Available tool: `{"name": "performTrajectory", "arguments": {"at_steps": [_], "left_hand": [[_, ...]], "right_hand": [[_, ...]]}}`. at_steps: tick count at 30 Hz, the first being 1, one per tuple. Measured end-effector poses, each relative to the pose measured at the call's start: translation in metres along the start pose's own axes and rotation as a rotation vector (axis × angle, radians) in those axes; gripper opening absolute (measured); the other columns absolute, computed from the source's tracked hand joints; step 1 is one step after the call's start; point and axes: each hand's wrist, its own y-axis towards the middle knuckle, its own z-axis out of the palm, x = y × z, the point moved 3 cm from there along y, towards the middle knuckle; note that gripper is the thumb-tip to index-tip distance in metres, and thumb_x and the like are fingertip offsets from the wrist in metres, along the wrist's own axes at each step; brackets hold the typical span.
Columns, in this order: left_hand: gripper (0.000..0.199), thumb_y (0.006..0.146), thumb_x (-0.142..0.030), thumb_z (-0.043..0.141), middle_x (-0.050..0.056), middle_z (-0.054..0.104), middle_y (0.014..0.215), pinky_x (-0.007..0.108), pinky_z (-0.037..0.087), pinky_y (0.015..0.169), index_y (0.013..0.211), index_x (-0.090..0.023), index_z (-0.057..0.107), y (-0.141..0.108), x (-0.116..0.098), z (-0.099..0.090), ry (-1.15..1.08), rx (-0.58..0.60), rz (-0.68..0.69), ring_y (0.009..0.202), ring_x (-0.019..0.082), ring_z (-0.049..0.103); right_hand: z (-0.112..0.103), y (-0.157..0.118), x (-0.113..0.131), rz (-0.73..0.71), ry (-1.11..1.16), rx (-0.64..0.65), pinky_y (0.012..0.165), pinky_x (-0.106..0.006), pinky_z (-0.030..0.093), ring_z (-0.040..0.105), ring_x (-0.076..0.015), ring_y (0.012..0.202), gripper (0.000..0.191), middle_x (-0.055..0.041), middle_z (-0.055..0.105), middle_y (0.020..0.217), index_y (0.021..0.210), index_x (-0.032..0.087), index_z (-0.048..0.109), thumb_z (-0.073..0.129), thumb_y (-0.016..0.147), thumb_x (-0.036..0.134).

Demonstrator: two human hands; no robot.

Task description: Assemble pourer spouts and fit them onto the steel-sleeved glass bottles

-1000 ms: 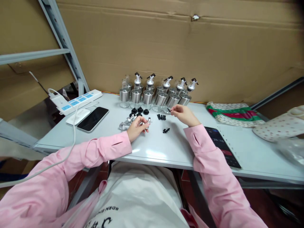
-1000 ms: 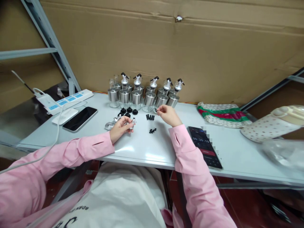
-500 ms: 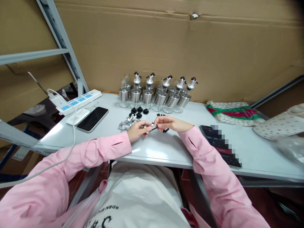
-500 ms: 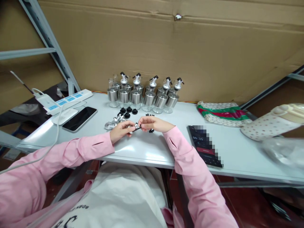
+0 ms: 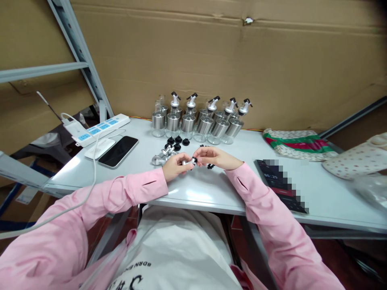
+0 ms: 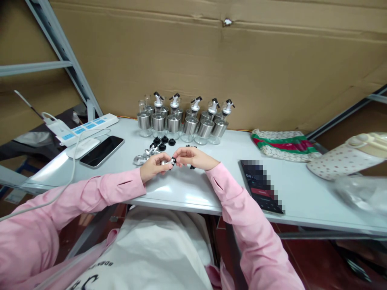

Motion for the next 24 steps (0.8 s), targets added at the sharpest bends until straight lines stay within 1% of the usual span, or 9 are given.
{"name": "performTrajectory", "arguments": {"at_steps": [4,9,12,18,21,24], "left_hand": [[0.033,0.057,-0.035,0.07,-0.007,0.052,0.06,0.018,0.033,0.043,0.073,-0.014,0.05,0.0001,0.0002,-0.0006,-0.001,-0.001,-0.004,0.042,0.003,0.044],[0.033,0.058,-0.038,0.068,-0.005,0.056,0.061,0.017,0.034,0.041,0.069,-0.015,0.047,-0.0009,-0.0023,0.0003,-0.043,0.03,-0.032,0.042,0.004,0.044],[0.033,0.057,-0.037,0.068,-0.004,0.057,0.058,0.017,0.033,0.038,0.067,-0.016,0.045,-0.0018,-0.0044,0.0016,-0.065,0.051,-0.038,0.043,0.005,0.045],[0.03,0.058,-0.033,0.066,-0.005,0.058,0.057,0.017,0.031,0.037,0.066,-0.016,0.043,-0.0018,-0.004,0.0016,-0.036,0.061,-0.019,0.038,0.003,0.041],[0.029,0.059,-0.032,0.065,-0.005,0.057,0.058,0.016,0.03,0.038,0.067,-0.016,0.043,-0.0015,-0.0034,0.0009,-0.016,0.05,-0.011,0.039,0.003,0.039],[0.029,0.06,-0.033,0.065,-0.007,0.053,0.057,0.015,0.027,0.039,0.069,-0.016,0.042,-0.001,-0.0025,0.0006,-0.013,0.031,-0.015,0.041,0.002,0.035]], "right_hand": [[-0.0004,0.0017,-0.003,0.016,0.007,-0.055,0.051,-0.02,0.036,0.052,-0.0076,0.057,0.029,0.0014,0.06,0.064,0.083,0.013,0.056,0.069,0.064,0.032],[-0.0021,0.0034,-0.0021,-0.042,0.005,-0.165,0.047,-0.02,0.035,0.045,-0.0045,0.048,0.027,0.0028,0.059,0.058,0.071,0.013,0.059,0.072,0.061,0.033],[0.0004,0.0038,0.0005,-0.061,0.028,-0.169,0.046,-0.02,0.037,0.046,-0.0045,0.047,0.025,0.0022,0.06,0.059,0.066,0.013,0.058,0.073,0.06,0.032],[0.0058,0.0046,0.0029,-0.058,0.1,-0.169,0.042,-0.019,0.038,0.049,-0.0055,0.043,0.027,0.0051,0.056,0.049,0.067,0.014,0.056,0.075,0.059,0.031],[0.0059,0.0051,0.0019,-0.072,0.1,-0.202,0.041,-0.019,0.039,0.049,-0.0055,0.042,0.026,0.0039,0.057,0.047,0.063,0.013,0.057,0.075,0.059,0.032],[0.0045,0.005,0.0008,-0.079,0.123,-0.249,0.043,-0.019,0.041,0.051,-0.0058,0.041,0.027,0.0031,0.059,0.048,0.063,0.013,0.058,0.075,0.059,0.033]]}}
